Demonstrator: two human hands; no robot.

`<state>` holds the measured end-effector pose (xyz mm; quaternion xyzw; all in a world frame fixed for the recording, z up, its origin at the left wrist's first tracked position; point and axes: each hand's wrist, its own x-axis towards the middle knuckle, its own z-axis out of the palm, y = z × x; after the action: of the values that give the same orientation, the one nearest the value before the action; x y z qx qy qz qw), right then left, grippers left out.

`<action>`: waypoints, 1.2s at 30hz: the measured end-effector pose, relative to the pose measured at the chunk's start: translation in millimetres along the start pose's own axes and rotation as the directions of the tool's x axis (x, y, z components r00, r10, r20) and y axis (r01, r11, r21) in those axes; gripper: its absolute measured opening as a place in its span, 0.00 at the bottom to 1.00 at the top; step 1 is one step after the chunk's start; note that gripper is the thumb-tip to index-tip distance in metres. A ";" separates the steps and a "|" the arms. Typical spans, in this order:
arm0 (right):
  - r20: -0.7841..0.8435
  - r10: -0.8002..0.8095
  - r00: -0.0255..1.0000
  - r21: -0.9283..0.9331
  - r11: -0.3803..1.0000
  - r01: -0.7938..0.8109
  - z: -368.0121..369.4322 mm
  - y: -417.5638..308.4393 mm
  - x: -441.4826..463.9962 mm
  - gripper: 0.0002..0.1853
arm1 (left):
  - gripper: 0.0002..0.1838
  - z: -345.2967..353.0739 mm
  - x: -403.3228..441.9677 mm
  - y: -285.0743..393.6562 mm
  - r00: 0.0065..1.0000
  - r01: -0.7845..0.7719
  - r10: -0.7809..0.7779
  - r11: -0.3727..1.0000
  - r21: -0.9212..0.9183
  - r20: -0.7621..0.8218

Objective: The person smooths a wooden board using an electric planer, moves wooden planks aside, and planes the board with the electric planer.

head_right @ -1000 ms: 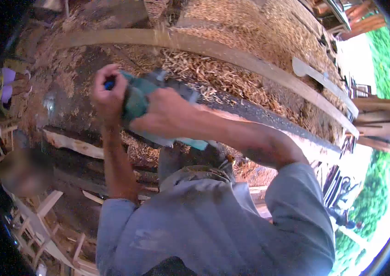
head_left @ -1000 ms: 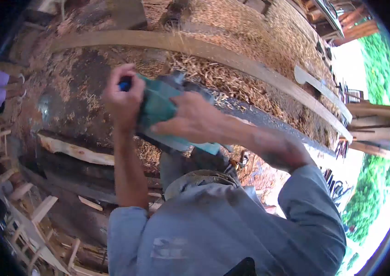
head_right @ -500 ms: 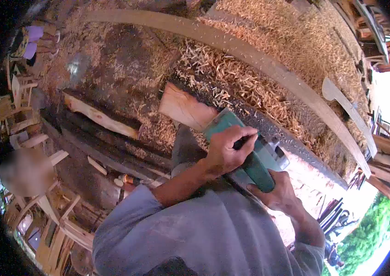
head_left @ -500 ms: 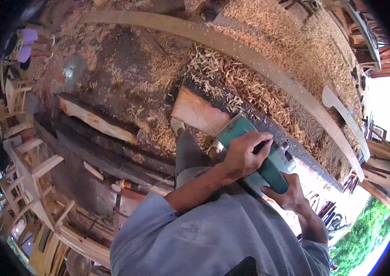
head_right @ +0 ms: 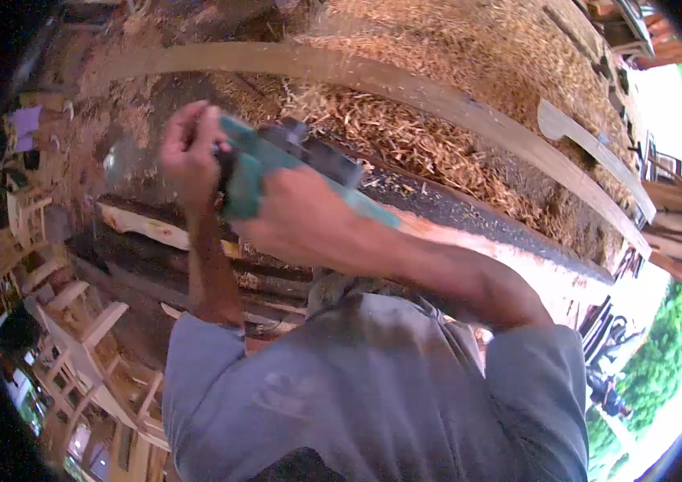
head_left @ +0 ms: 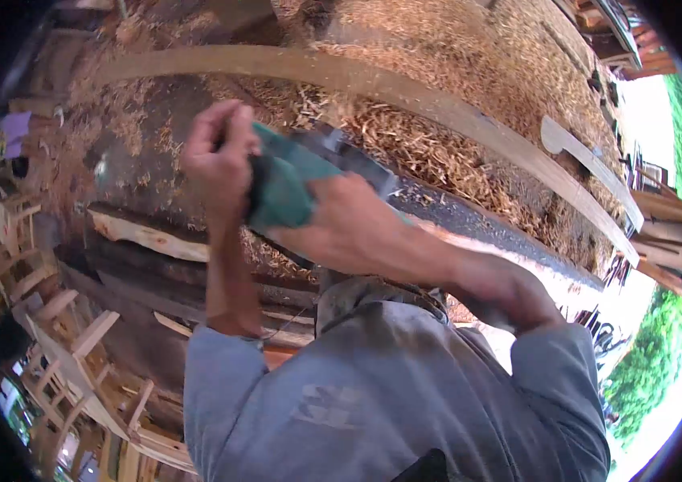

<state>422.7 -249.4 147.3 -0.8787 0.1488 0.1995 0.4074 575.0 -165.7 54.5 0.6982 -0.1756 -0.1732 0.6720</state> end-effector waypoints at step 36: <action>0.040 0.007 0.999 0.413 0.910 -0.023 30.8 -5.0 -7.4 0.25 | 0.07 -42.1 -22.0 -14.1 0.991 -0.079 0.072 0.995 -0.056 -0.109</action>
<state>411.3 -221.7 136.0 -0.7675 0.1867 0.1833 0.5852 575.9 -117.7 42.1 0.6789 -0.1605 -0.1154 0.7071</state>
